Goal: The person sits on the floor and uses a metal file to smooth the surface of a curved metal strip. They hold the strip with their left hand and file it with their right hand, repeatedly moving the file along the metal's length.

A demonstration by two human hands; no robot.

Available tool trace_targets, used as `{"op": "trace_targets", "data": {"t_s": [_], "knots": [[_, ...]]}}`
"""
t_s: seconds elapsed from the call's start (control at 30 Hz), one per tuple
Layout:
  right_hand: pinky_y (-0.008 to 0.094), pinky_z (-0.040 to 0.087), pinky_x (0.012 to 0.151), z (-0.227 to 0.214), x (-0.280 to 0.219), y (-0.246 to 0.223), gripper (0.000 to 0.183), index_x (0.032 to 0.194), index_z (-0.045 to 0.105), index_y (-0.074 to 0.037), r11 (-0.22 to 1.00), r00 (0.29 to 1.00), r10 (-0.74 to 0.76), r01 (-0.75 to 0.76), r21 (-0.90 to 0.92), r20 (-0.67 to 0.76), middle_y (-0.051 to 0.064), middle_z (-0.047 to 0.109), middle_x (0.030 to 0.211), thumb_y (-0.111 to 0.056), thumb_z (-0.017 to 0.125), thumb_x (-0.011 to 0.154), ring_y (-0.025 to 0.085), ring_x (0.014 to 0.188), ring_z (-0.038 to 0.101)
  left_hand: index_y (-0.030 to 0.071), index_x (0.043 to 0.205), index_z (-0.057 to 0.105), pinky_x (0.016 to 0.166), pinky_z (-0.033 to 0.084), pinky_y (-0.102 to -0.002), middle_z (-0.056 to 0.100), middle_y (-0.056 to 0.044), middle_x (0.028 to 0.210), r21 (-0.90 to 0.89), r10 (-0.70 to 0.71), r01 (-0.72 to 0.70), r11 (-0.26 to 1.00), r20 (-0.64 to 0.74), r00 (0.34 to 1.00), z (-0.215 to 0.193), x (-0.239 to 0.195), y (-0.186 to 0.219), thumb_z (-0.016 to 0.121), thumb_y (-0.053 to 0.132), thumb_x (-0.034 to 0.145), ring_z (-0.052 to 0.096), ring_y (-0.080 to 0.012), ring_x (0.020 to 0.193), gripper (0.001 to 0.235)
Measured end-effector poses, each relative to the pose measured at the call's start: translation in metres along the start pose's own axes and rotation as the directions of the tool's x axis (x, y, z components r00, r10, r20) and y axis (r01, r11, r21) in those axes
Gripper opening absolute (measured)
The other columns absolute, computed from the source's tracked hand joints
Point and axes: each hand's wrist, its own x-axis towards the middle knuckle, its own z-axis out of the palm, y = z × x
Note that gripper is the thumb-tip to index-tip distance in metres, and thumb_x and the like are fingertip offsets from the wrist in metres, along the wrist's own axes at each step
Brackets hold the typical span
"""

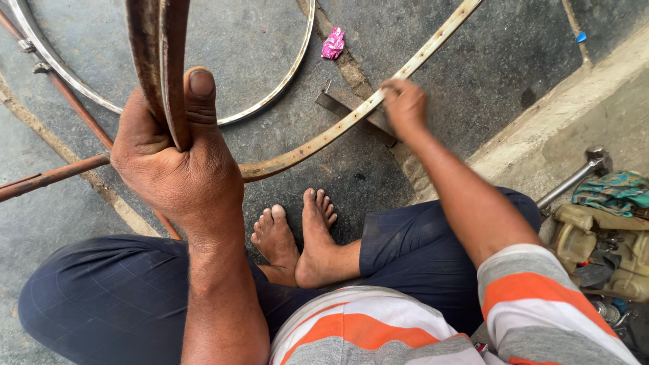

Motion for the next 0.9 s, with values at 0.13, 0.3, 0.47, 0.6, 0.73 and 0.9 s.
{"op": "trace_targets", "data": {"t_s": [0.13,0.3,0.47,0.6,0.73,0.9], "knots": [[0.028,0.054,0.063,0.01,0.0,-0.005,0.011,0.104,0.08,-0.016,0.98,0.985,-0.169,0.172,-0.101,0.04,0.007,0.077,0.087,-0.012,0.073,0.095,0.014,0.072,0.068,0.003,0.096,0.072,0.058,0.03,-0.022,0.05,0.005,0.068,0.026,-0.005,0.005,1.0,-0.016,1.0,-0.001,0.003,0.001,0.079,0.026,0.114,0.043,-0.0036,0.061,0.03],[0.025,0.06,0.067,0.008,-0.004,-0.002,0.014,0.104,0.077,-0.018,0.993,0.988,-0.119,0.12,-0.003,-0.098,0.002,0.078,0.098,-0.008,0.07,0.097,0.01,0.079,0.072,0.004,0.094,0.071,0.058,0.028,-0.022,0.049,0.006,0.067,0.021,-0.023,0.024,0.999,-0.033,0.999,0.0,0.002,0.0,0.078,0.026,0.115,0.041,-0.0033,0.061,0.031],[0.026,0.059,0.065,0.014,-0.012,-0.005,0.013,0.104,0.079,-0.014,0.995,0.992,-0.099,0.097,0.03,0.076,0.005,0.076,0.087,-0.01,0.071,0.095,0.01,0.072,0.072,0.003,0.096,0.072,0.058,0.027,-0.022,0.048,0.006,0.066,0.01,0.003,-0.003,1.0,-0.025,1.0,0.002,0.003,-0.003,0.079,0.027,0.114,0.04,-0.0036,0.06,0.03],[0.027,0.058,0.061,0.012,-0.006,0.001,0.01,0.103,0.078,-0.011,0.997,0.994,-0.058,0.063,0.045,-0.095,0.003,0.077,0.085,-0.011,0.069,0.098,0.01,0.07,0.07,0.004,0.097,0.073,0.057,0.027,-0.022,0.048,0.006,0.066,0.01,-0.002,0.002,1.0,-0.022,1.0,0.005,0.0,-0.006,0.078,0.028,0.114,0.039,-0.0031,0.059,0.029],[0.026,0.055,0.058,0.018,-0.005,0.002,0.013,0.106,0.077,-0.014,0.996,0.995,-0.063,0.068,-0.059,0.081,0.004,0.076,0.085,-0.012,0.07,0.096,0.01,0.067,0.068,0.005,0.1,0.073,0.056,0.028,-0.022,0.051,0.006,0.066,-0.007,-0.023,0.023,1.0,-0.028,0.999,0.008,0.001,-0.006,0.077,0.029,0.114,0.042,-0.0021,0.059,0.028],[0.023,0.059,0.056,0.015,-0.006,0.004,0.014,0.105,0.075,-0.014,0.989,0.997,-0.038,0.048,0.138,-0.071,0.0,0.076,0.093,-0.011,0.066,0.095,0.007,0.07,0.07,0.005,0.095,0.073,0.055,0.026,-0.022,0.051,0.007,0.065,0.031,-0.043,0.044,0.999,-0.015,0.999,0.007,-0.001,-0.005,0.077,0.029,0.114,0.04,-0.0018,0.057,0.031]]}}
